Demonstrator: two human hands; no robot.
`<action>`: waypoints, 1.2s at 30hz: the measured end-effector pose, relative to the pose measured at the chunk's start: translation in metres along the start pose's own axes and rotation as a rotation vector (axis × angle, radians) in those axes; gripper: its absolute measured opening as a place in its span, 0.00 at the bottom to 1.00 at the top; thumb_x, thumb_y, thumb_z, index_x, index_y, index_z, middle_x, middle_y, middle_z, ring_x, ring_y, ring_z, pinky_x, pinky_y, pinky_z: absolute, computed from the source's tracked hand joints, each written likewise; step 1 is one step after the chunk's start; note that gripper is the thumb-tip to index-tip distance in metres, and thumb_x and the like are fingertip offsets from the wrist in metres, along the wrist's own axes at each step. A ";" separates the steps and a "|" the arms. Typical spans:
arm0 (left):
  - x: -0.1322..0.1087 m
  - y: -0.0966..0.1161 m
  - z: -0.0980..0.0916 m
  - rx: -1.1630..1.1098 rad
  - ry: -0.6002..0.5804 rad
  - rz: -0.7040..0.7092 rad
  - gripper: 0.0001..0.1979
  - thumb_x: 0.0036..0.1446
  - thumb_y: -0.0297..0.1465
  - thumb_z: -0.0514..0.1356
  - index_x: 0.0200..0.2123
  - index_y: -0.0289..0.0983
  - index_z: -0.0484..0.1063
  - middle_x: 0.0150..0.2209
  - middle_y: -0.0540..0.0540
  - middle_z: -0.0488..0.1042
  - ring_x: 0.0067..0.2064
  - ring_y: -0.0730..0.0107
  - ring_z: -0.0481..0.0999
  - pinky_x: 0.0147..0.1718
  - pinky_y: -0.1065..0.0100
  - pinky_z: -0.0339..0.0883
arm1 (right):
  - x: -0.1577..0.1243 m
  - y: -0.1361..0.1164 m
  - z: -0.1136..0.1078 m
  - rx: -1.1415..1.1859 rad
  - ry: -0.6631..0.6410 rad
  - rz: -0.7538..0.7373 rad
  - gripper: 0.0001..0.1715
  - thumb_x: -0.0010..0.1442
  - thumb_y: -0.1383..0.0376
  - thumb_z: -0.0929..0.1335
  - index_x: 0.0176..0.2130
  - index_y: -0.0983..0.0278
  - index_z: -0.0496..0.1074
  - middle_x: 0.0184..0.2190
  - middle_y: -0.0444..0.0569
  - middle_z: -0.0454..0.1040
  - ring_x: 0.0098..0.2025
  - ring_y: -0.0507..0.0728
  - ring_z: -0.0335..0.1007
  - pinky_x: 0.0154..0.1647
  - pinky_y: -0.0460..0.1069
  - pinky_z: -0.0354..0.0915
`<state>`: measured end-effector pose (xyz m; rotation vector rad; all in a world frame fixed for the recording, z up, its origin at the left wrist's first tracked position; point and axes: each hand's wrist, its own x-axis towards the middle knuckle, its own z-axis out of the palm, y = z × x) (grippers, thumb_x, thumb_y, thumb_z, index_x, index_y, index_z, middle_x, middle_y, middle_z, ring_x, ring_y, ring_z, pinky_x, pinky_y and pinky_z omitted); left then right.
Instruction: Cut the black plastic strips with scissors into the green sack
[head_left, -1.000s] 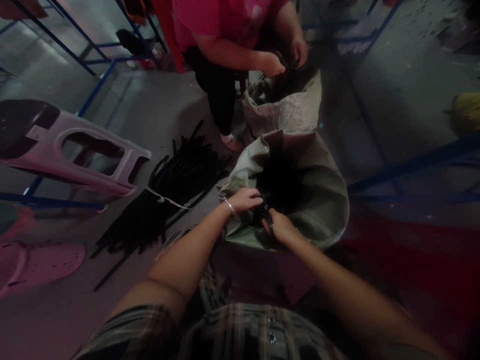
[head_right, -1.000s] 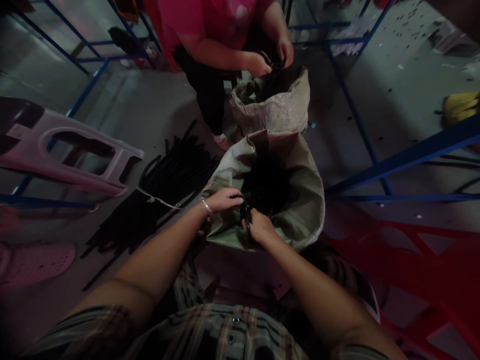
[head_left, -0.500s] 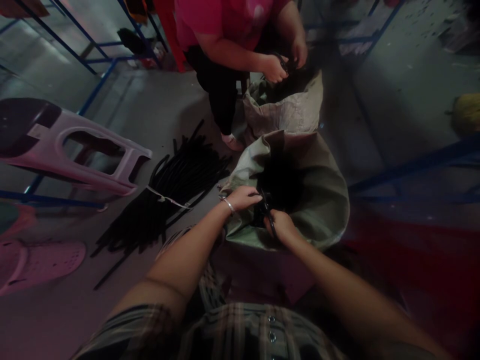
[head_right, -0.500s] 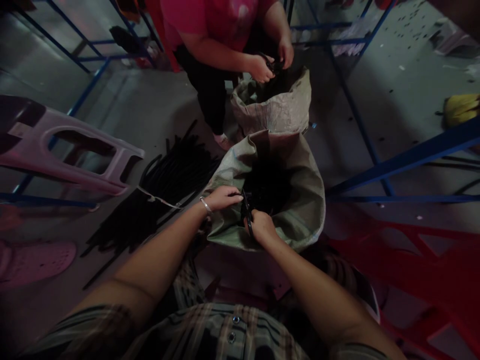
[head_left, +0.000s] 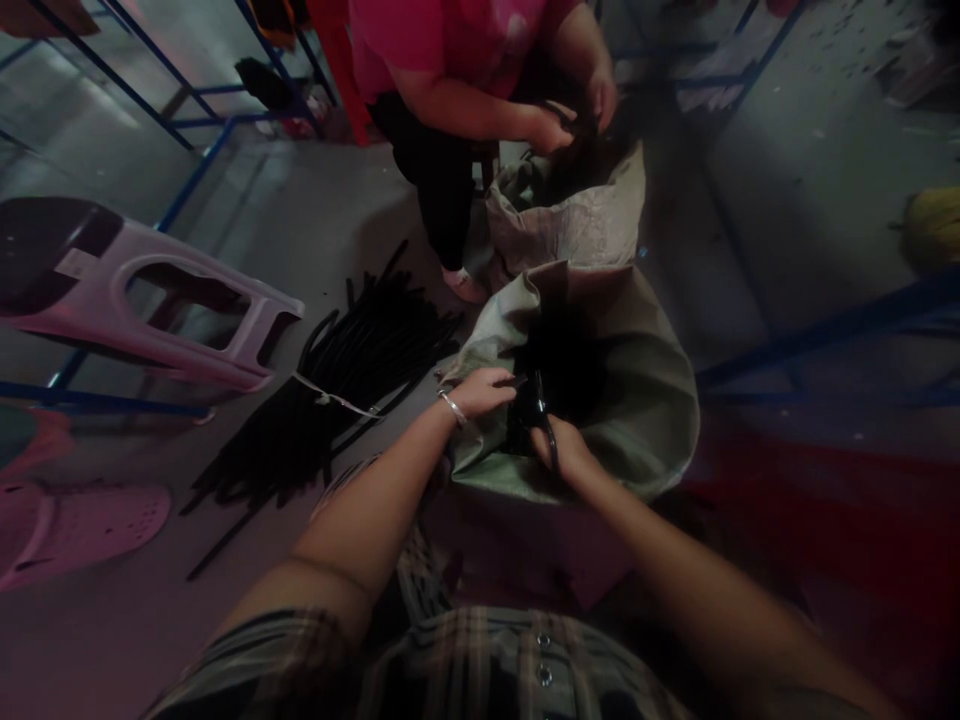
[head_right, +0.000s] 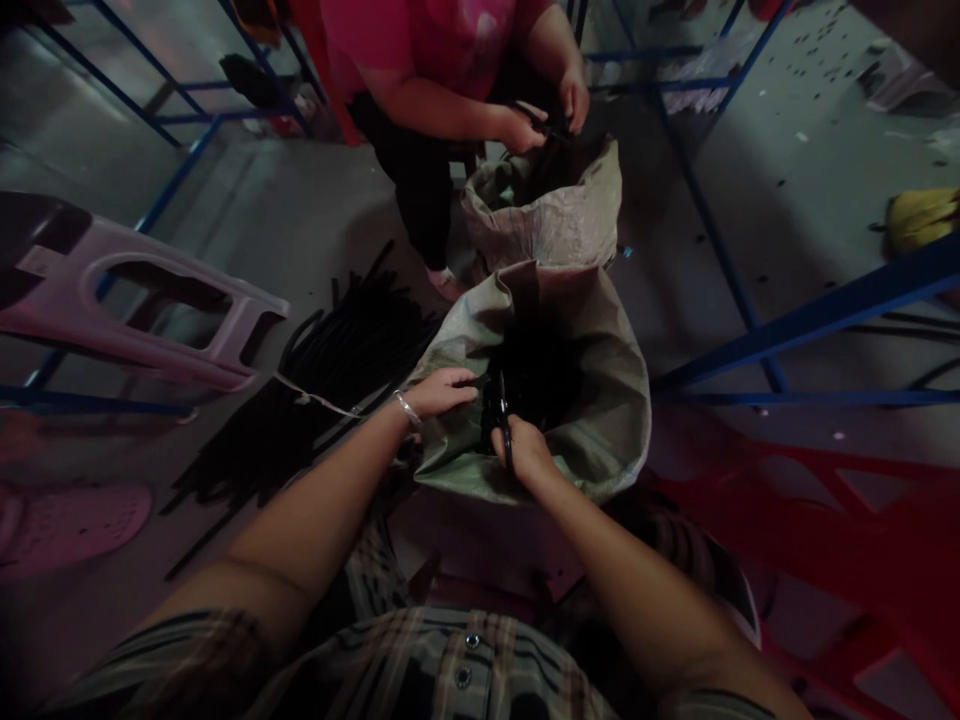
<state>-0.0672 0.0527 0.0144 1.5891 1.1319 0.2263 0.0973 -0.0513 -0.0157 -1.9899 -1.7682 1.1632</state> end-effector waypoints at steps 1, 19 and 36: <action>0.000 0.000 0.001 -0.043 -0.014 -0.015 0.09 0.48 0.33 0.56 0.31 0.33 0.70 0.20 0.53 0.66 0.21 0.79 0.63 0.20 0.76 0.56 | -0.001 -0.001 0.000 -0.015 -0.012 -0.009 0.13 0.58 0.60 0.59 0.34 0.66 0.67 0.30 0.49 0.72 0.29 0.49 0.63 0.29 0.43 0.54; 0.001 -0.004 0.005 0.141 -0.069 0.094 0.14 0.51 0.39 0.56 0.30 0.33 0.71 0.21 0.52 0.67 0.23 0.77 0.64 0.23 0.75 0.57 | -0.004 -0.003 0.000 -0.195 -0.069 -0.012 0.13 0.57 0.58 0.61 0.38 0.65 0.66 0.31 0.51 0.72 0.28 0.51 0.63 0.27 0.45 0.49; 0.006 -0.013 0.000 0.277 0.044 0.148 0.14 0.54 0.37 0.51 0.29 0.34 0.71 0.23 0.52 0.67 0.28 0.75 0.64 0.28 0.74 0.58 | 0.000 0.005 0.003 0.071 0.052 0.017 0.12 0.53 0.61 0.60 0.24 0.65 0.65 0.20 0.43 0.65 0.22 0.48 0.57 0.24 0.43 0.48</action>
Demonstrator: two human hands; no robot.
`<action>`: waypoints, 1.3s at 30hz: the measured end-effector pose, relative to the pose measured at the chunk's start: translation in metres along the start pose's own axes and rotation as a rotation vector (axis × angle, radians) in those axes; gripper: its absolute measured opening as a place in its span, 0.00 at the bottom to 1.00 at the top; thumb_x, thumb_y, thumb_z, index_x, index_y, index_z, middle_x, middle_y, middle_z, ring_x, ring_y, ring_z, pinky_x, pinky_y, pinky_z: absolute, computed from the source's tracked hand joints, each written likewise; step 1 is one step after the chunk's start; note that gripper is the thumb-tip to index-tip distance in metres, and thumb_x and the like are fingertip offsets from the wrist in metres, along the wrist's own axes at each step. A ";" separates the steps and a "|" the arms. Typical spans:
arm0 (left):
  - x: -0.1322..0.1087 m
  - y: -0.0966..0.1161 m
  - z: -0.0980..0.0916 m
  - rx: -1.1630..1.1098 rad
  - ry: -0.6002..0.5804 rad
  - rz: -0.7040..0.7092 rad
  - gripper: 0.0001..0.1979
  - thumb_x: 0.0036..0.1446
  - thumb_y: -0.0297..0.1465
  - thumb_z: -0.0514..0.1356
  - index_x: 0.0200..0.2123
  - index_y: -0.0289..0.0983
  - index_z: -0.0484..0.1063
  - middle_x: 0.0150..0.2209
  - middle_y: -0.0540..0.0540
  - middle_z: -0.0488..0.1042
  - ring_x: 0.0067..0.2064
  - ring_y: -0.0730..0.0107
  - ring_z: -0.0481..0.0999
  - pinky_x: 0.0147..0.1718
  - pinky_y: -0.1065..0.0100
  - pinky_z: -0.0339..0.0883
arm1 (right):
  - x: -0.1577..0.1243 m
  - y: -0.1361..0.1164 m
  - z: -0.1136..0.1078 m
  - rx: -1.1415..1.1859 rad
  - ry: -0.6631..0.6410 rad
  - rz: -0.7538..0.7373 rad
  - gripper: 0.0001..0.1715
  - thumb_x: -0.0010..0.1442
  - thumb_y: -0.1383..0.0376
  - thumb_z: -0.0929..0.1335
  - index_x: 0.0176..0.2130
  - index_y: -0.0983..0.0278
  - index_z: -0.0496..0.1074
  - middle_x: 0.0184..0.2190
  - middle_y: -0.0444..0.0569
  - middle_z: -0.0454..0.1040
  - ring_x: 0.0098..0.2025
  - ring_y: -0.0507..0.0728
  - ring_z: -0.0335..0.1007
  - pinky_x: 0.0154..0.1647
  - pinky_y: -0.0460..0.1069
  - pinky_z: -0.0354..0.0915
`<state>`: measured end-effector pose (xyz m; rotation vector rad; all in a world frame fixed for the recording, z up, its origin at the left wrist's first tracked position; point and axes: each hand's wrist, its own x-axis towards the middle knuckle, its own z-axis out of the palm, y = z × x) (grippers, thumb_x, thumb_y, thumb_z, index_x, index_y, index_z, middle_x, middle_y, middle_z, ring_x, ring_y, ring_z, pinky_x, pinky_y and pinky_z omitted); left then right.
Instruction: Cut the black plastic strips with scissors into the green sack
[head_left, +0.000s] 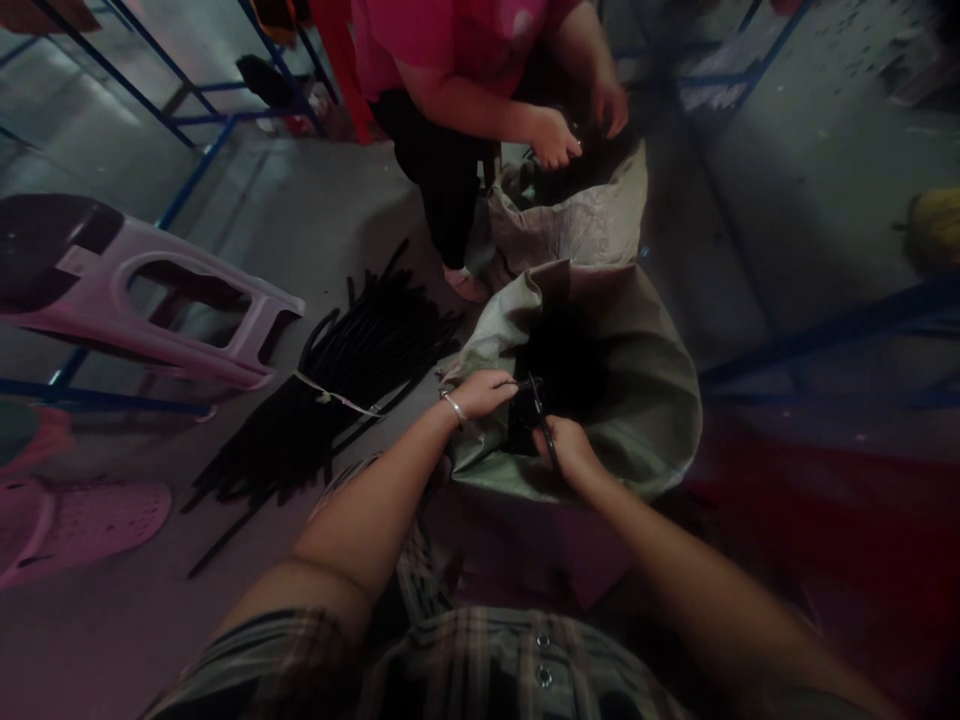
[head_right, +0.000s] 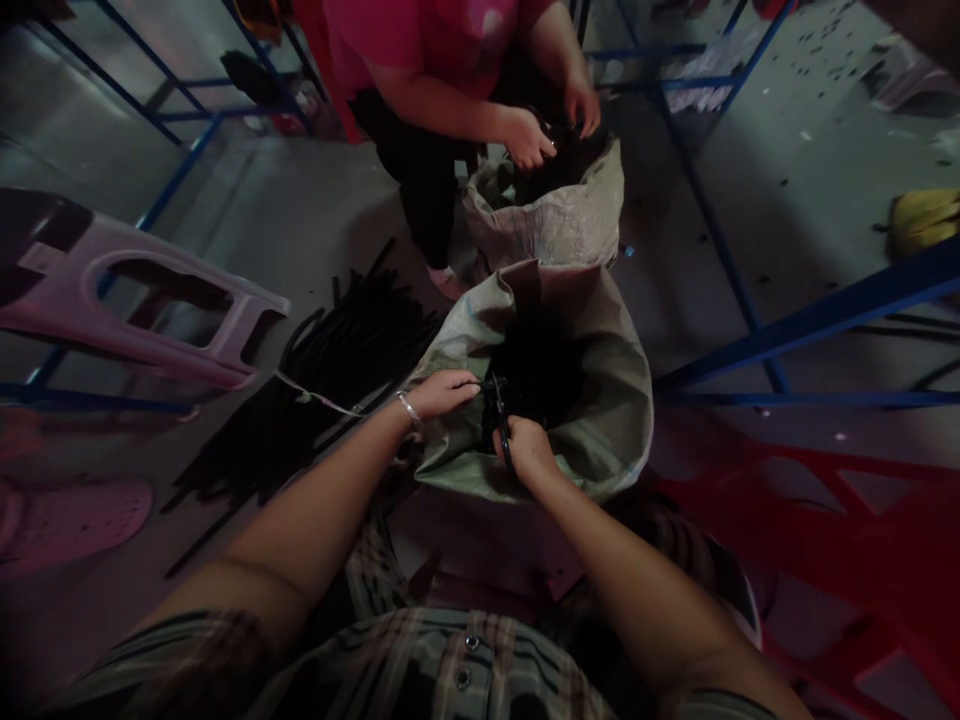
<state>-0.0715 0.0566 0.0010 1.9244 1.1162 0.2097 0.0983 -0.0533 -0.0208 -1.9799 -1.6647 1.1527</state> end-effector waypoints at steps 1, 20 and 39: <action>0.000 -0.001 0.000 -0.001 0.001 -0.002 0.14 0.54 0.36 0.51 0.29 0.34 0.71 0.23 0.52 0.67 0.27 0.75 0.64 0.28 0.74 0.58 | 0.000 0.000 0.000 0.007 -0.001 0.002 0.12 0.53 0.60 0.60 0.23 0.65 0.65 0.19 0.43 0.65 0.22 0.48 0.56 0.23 0.43 0.48; -0.003 0.018 -0.003 -0.428 -0.036 -0.165 0.10 0.51 0.35 0.55 0.31 0.32 0.68 0.24 0.50 0.69 0.22 0.79 0.63 0.20 0.75 0.55 | 0.001 -0.002 0.002 -0.205 -0.108 -0.025 0.15 0.57 0.56 0.61 0.39 0.65 0.64 0.32 0.50 0.71 0.29 0.51 0.62 0.28 0.44 0.51; -0.004 0.017 0.001 -0.225 -0.052 -0.069 0.15 0.52 0.39 0.53 0.27 0.33 0.69 0.20 0.53 0.65 0.23 0.79 0.61 0.23 0.75 0.55 | -0.003 -0.007 -0.002 -0.233 0.008 -0.061 0.11 0.56 0.60 0.61 0.32 0.65 0.66 0.26 0.49 0.71 0.25 0.51 0.61 0.27 0.44 0.50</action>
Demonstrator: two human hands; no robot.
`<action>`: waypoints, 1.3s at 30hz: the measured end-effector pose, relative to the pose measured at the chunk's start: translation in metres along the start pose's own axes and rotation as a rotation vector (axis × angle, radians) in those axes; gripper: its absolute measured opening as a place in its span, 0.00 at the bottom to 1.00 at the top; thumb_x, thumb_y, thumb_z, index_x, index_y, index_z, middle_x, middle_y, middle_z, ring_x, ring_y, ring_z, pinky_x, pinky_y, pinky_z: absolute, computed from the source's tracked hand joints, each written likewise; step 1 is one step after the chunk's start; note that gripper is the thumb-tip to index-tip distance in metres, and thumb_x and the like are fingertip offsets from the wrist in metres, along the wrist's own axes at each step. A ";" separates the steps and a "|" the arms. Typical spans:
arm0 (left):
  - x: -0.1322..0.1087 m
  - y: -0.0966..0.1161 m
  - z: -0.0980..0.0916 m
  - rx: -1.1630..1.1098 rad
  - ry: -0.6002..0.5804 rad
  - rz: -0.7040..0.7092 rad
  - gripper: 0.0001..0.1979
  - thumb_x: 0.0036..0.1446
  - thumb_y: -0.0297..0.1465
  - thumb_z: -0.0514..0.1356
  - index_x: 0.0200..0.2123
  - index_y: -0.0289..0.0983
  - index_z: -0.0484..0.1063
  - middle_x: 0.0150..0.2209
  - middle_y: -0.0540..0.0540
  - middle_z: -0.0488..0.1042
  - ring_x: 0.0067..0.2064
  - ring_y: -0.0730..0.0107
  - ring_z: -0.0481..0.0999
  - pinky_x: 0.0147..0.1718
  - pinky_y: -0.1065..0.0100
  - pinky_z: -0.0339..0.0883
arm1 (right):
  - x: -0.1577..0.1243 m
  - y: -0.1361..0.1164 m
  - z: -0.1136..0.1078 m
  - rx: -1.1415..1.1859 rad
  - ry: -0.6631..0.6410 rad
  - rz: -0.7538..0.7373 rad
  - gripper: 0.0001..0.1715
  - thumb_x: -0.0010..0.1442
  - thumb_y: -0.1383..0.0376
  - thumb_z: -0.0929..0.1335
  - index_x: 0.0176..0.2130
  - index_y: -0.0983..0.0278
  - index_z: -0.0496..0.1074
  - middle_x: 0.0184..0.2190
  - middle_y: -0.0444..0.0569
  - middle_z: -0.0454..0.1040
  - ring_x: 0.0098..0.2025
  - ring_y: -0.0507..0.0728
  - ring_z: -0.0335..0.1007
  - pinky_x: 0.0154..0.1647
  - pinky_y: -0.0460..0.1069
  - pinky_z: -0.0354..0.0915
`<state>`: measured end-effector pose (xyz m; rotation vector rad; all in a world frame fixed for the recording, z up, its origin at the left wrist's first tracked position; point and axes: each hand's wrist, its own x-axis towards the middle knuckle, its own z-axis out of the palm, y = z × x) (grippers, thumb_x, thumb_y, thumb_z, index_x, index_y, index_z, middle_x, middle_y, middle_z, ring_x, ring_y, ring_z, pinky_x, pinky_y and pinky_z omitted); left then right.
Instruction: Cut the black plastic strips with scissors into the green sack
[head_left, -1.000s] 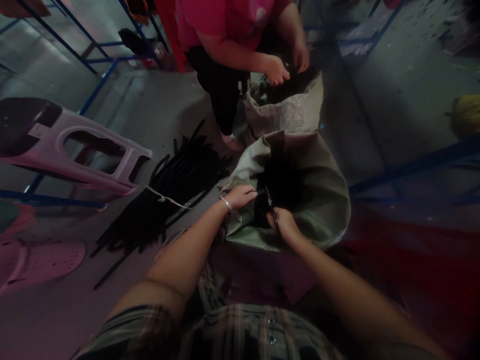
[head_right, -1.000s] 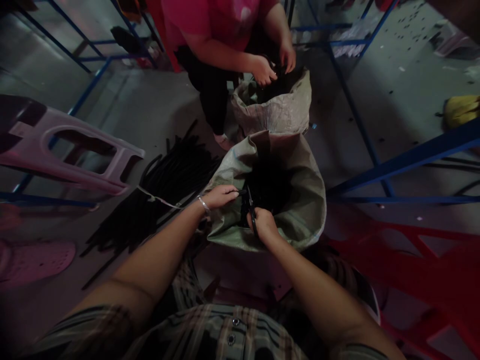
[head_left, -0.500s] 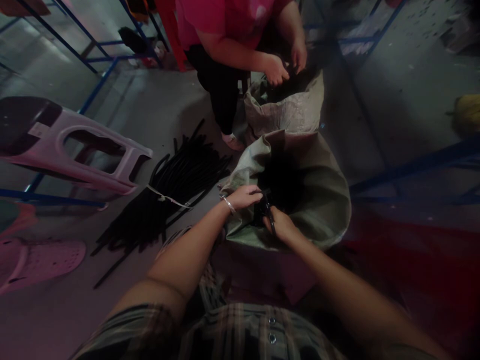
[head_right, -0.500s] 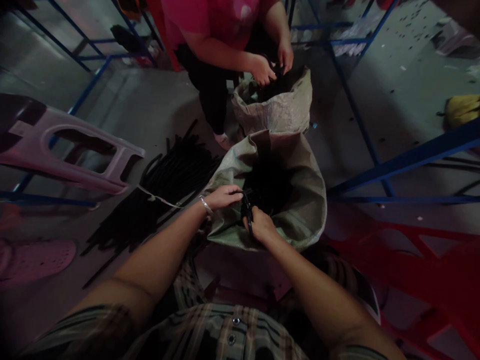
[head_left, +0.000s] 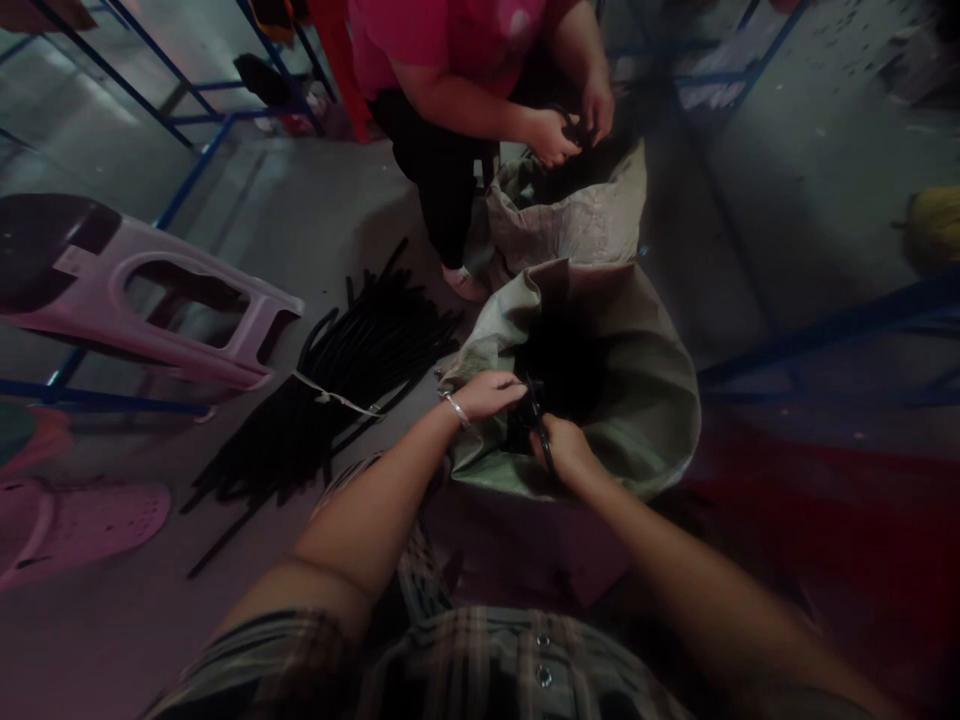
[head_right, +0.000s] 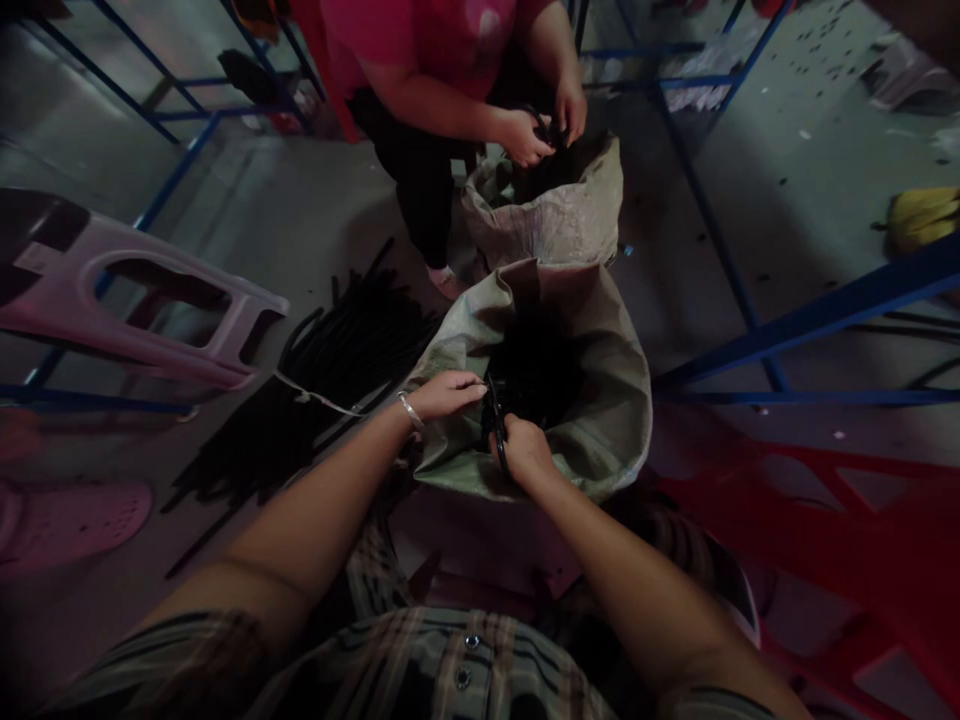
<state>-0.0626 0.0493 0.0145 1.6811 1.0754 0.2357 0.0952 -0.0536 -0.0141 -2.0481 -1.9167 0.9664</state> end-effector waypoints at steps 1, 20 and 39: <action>0.000 0.000 0.000 -0.012 -0.004 -0.008 0.15 0.53 0.40 0.53 0.26 0.33 0.69 0.20 0.52 0.65 0.23 0.79 0.61 0.23 0.75 0.55 | 0.000 0.000 0.001 0.019 0.007 0.000 0.11 0.55 0.60 0.61 0.31 0.65 0.66 0.26 0.49 0.70 0.25 0.50 0.61 0.26 0.44 0.50; 0.001 0.008 0.002 -0.295 0.027 -0.174 0.06 0.47 0.32 0.56 0.25 0.34 0.65 0.18 0.54 0.61 0.20 0.80 0.57 0.19 0.74 0.48 | 0.002 0.000 0.000 0.053 -0.089 0.000 0.14 0.57 0.58 0.60 0.37 0.65 0.65 0.31 0.50 0.72 0.28 0.51 0.63 0.28 0.44 0.52; 0.001 -0.001 -0.001 0.150 0.077 0.088 0.12 0.52 0.36 0.53 0.32 0.34 0.71 0.26 0.51 0.69 0.31 0.73 0.65 0.31 0.73 0.59 | -0.002 -0.005 -0.010 -0.069 -0.101 0.016 0.13 0.57 0.59 0.61 0.39 0.65 0.65 0.32 0.51 0.73 0.29 0.52 0.65 0.29 0.45 0.51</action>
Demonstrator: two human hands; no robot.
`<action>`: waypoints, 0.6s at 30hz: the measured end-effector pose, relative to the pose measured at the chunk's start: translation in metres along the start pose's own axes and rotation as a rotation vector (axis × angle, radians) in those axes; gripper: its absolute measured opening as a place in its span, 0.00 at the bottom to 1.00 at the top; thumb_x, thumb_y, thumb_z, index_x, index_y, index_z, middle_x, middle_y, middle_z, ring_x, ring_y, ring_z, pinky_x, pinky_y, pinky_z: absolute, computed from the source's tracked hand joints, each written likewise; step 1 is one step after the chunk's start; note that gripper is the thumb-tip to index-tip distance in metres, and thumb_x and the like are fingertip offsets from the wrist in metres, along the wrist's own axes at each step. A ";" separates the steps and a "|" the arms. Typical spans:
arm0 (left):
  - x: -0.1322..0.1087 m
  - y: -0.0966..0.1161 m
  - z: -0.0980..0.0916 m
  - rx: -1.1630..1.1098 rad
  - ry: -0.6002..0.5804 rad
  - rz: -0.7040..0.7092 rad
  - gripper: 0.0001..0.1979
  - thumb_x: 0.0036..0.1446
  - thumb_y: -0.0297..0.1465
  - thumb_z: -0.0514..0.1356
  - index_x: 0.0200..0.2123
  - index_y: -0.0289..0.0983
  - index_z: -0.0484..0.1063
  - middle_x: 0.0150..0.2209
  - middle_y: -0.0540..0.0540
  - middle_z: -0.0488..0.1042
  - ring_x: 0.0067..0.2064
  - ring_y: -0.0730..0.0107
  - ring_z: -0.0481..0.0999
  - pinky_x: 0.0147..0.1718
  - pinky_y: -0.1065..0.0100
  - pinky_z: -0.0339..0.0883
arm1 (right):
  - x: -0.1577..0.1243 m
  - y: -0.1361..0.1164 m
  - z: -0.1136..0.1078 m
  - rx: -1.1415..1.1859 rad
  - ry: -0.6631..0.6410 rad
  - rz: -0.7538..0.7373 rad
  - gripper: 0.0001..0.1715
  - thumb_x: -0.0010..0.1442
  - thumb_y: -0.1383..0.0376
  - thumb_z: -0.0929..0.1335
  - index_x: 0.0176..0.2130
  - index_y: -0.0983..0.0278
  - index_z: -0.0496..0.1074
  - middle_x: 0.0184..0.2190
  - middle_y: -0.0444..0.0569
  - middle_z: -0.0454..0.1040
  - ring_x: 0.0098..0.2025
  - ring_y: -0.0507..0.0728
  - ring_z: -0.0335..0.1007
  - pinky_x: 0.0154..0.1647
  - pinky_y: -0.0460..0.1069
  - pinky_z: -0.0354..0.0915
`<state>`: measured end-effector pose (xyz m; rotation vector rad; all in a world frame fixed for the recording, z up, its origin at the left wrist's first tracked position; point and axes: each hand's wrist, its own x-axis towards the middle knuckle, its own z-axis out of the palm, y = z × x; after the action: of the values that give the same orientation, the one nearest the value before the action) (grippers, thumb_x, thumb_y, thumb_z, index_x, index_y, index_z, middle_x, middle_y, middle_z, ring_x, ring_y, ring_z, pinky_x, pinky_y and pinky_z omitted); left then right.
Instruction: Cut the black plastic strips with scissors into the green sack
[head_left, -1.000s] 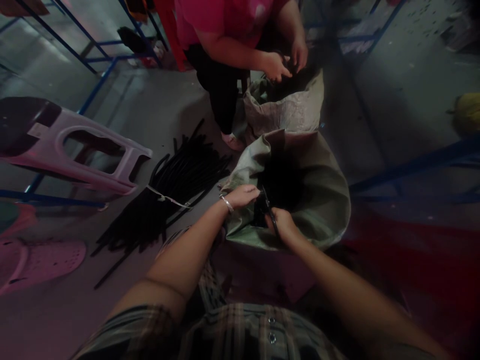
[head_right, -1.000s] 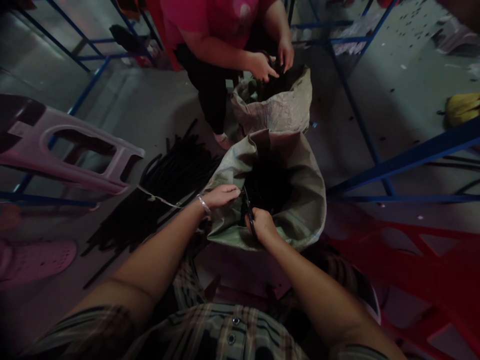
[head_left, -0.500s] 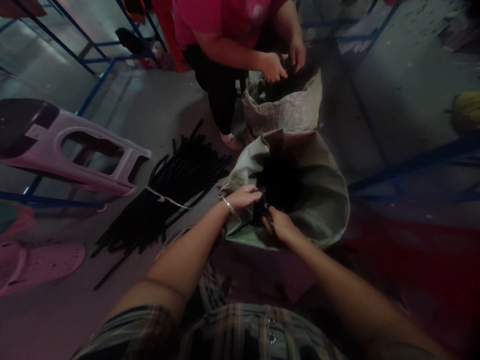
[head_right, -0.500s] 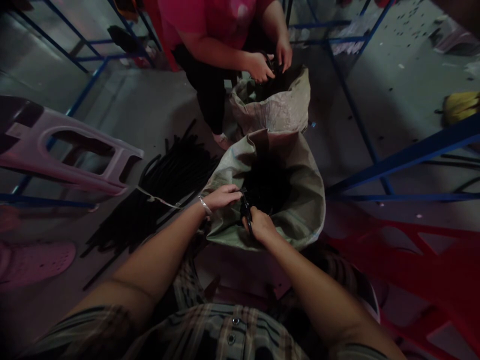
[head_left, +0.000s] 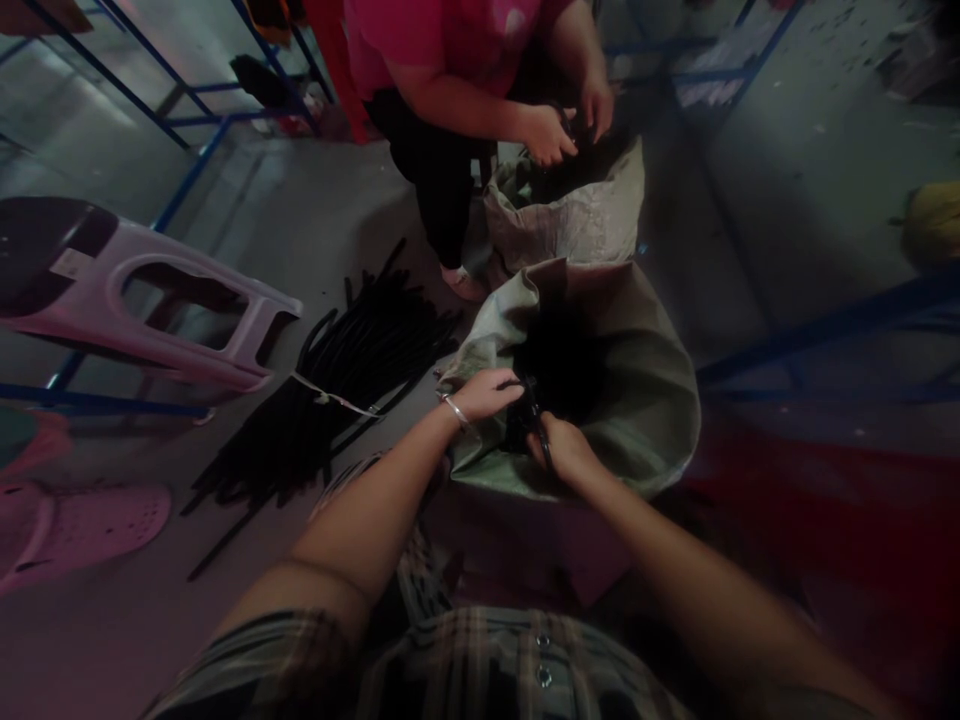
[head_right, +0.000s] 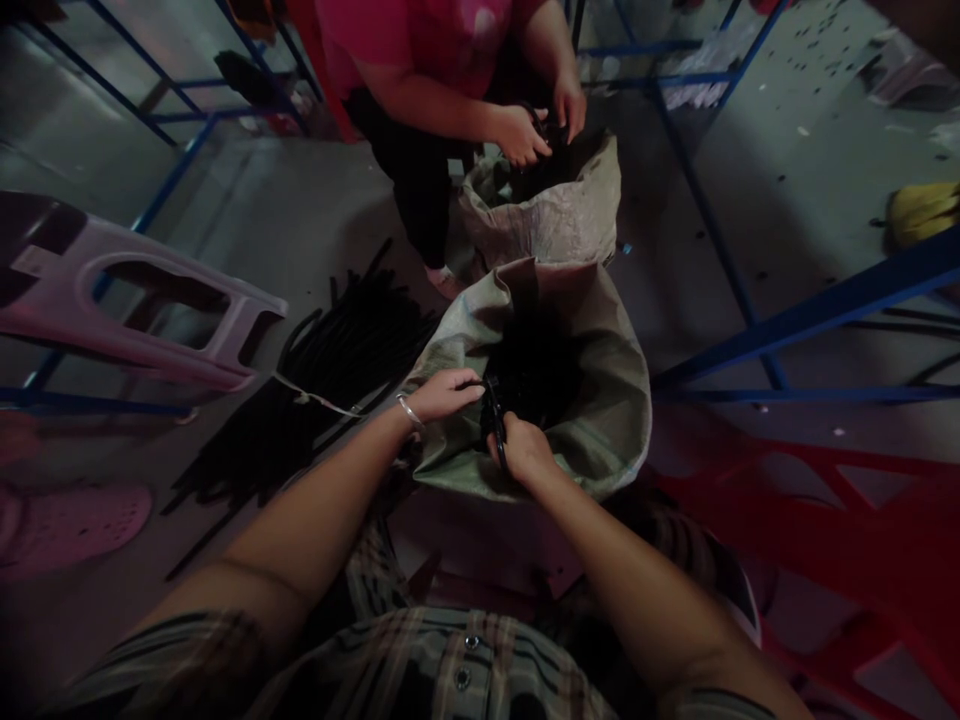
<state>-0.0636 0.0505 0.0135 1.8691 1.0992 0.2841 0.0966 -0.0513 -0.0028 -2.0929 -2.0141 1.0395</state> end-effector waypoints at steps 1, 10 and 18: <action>0.000 0.000 0.001 0.001 -0.006 0.001 0.12 0.52 0.36 0.53 0.32 0.34 0.72 0.26 0.51 0.69 0.31 0.73 0.65 0.32 0.73 0.59 | 0.000 0.000 0.000 0.011 -0.011 -0.007 0.13 0.58 0.59 0.61 0.39 0.65 0.65 0.32 0.51 0.73 0.30 0.52 0.65 0.29 0.45 0.51; 0.000 0.002 0.004 0.012 -0.029 0.048 0.12 0.52 0.36 0.53 0.31 0.34 0.72 0.26 0.51 0.68 0.30 0.74 0.65 0.30 0.74 0.58 | 0.000 0.002 0.007 0.072 0.029 -0.029 0.12 0.57 0.60 0.60 0.36 0.65 0.65 0.30 0.51 0.72 0.28 0.52 0.64 0.28 0.44 0.52; 0.001 -0.002 -0.001 -0.027 -0.029 -0.009 0.16 0.52 0.41 0.53 0.30 0.34 0.72 0.24 0.51 0.67 0.28 0.75 0.64 0.28 0.74 0.57 | 0.003 0.006 0.013 0.121 0.092 -0.019 0.12 0.55 0.60 0.61 0.29 0.65 0.67 0.25 0.48 0.70 0.25 0.50 0.61 0.26 0.44 0.51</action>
<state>-0.0648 0.0517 0.0123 1.8385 1.0793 0.2646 0.0949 -0.0545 -0.0166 -2.0185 -1.8754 1.0157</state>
